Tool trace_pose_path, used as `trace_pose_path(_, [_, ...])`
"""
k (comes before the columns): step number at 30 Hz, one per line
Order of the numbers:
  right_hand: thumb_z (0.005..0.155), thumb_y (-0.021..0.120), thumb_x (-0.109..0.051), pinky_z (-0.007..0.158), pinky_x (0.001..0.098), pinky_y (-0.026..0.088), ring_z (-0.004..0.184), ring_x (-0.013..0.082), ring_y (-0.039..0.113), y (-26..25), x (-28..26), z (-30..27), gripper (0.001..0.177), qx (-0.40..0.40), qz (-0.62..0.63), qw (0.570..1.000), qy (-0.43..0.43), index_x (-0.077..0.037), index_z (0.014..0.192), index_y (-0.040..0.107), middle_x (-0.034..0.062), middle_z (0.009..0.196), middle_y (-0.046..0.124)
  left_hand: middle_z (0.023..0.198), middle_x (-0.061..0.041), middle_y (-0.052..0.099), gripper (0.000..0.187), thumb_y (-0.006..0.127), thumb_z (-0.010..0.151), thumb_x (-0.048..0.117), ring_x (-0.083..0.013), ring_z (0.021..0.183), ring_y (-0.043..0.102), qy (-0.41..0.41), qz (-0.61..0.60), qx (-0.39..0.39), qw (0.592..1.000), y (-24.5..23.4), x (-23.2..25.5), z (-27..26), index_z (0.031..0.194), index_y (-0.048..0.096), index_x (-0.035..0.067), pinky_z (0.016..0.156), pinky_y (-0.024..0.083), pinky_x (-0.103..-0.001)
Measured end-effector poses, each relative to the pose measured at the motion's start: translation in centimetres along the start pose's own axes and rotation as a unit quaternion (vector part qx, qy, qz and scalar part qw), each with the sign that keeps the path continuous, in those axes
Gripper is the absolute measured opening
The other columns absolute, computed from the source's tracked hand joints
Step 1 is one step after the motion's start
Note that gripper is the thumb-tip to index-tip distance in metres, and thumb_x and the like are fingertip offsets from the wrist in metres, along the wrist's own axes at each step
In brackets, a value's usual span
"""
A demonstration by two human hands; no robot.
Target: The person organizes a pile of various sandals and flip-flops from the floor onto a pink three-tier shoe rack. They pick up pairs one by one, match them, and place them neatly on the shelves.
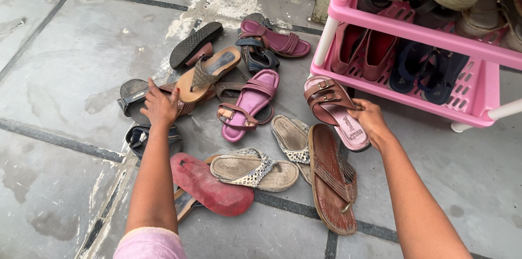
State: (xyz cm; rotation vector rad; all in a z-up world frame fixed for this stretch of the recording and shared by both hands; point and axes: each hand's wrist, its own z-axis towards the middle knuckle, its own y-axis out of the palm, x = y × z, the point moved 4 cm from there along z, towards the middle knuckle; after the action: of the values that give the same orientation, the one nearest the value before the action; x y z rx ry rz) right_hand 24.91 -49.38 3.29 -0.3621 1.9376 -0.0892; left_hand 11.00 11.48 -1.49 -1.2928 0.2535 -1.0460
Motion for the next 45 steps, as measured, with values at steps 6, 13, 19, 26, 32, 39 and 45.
trace_pose_path(6, [0.093, 0.063, 0.000, 0.079, 0.0279, 0.058, 0.093, 0.0163, 0.070, -1.0, 0.8, 1.0, 0.044, -0.013, 0.019, 0.999, -0.046, 0.001, 0.137, 0.060, 0.0120, 0.116, 0.071, 0.132, -0.019, 0.064, 0.071, 0.072, 0.090, 0.040, -0.0405, 0.124, 0.056, 0.159, 0.108, -0.055, 0.980, -1.9, 3.5, -1.7, 0.149, 0.046, 0.009, 0.100, 0.035, -0.059])
trace_pose_path(13, [0.097, 0.062, -0.002, 0.081, 0.0304, 0.059, 0.095, 0.0183, 0.070, 1.3, 0.1, 1.2, 0.042, -0.007, -0.001, 1.000, -0.024, 0.002, 0.139, 0.060, 0.0151, 0.119, 0.071, 0.135, -0.012, 0.064, 0.080, 0.079, 0.077, 0.065, -0.0384, 0.133, 0.052, 0.204, 0.131, -0.284, 0.928, -3.6, 5.0, -6.1, 0.143, 0.054, 0.026, 0.111, 0.033, -0.061])
trace_pose_path(19, [0.097, 0.061, -0.003, 0.077, 0.0310, 0.059, 0.092, 0.0190, 0.071, 7.9, -0.4, 1.7, 0.043, -0.066, 0.008, 0.998, -0.008, 0.001, 0.140, 0.058, 0.0147, 0.114, 0.071, 0.164, -0.024, 0.018, 0.175, 0.101, 0.032, 0.066, -0.0377, 0.149, 0.027, 0.449, 0.331, -0.426, 0.712, -7.0, 9.5, -23.7, 0.166, 0.002, 0.009, 0.113, 0.016, -0.072])
trace_pose_path(26, [0.096, 0.063, -0.001, 0.072, 0.0290, 0.056, 0.087, 0.0167, 0.069, 10.1, -2.0, 1.0, 0.043, -0.111, 0.008, 0.993, -0.045, 0.002, 0.139, 0.058, 0.0114, 0.105, 0.070, 0.106, -0.025, 0.070, 0.058, 0.062, 0.090, 0.036, -0.0403, 0.099, 0.069, 0.370, -0.002, -0.345, 0.863, -8.7, 11.8, -12.7, 0.137, 0.051, 0.004, 0.090, 0.054, -0.047])
trace_pose_path(32, [0.095, 0.064, -0.002, 0.075, 0.0280, 0.057, 0.088, 0.0146, 0.068, 5.6, -2.1, 0.6, 0.041, -0.043, -0.020, 0.998, -0.052, 0.001, 0.136, 0.063, 0.0092, 0.107, 0.070, 0.105, -0.025, 0.069, 0.027, 0.055, 0.097, 0.018, -0.0437, 0.103, 0.067, 0.299, -0.204, -0.135, 0.922, -6.0, 15.5, -6.4, 0.117, 0.060, 0.000, 0.091, 0.051, -0.050])
trace_pose_path(39, [0.095, 0.065, -0.003, 0.078, 0.0312, 0.058, 0.093, 0.0186, 0.070, 0.6, 0.2, 1.7, 0.046, 0.004, -0.053, 0.998, -0.022, 0.000, 0.141, 0.059, 0.0159, 0.115, 0.071, 0.115, -0.023, 0.067, 0.033, 0.052, 0.101, 0.025, -0.0386, 0.112, 0.066, 0.095, -0.378, -0.158, 0.907, 5.3, 11.7, -6.9, 0.124, 0.056, 0.002, 0.096, 0.049, -0.042])
trace_pose_path(45, [0.089, 0.077, -0.024, 0.112, 0.0496, 0.038, 0.135, 0.0404, 0.047, 1.7, 1.4, 2.8, 0.079, 0.041, -0.413, 0.906, -0.078, -0.005, 0.156, 0.038, 0.0262, 0.147, 0.048, 0.128, -0.018, 0.063, 0.040, 0.054, 0.104, 0.038, -0.0373, 0.122, 0.059, 0.198, -0.096, -0.190, 0.957, 5.8, 10.4, -13.3, 0.131, 0.059, 0.009, 0.102, 0.048, -0.046])
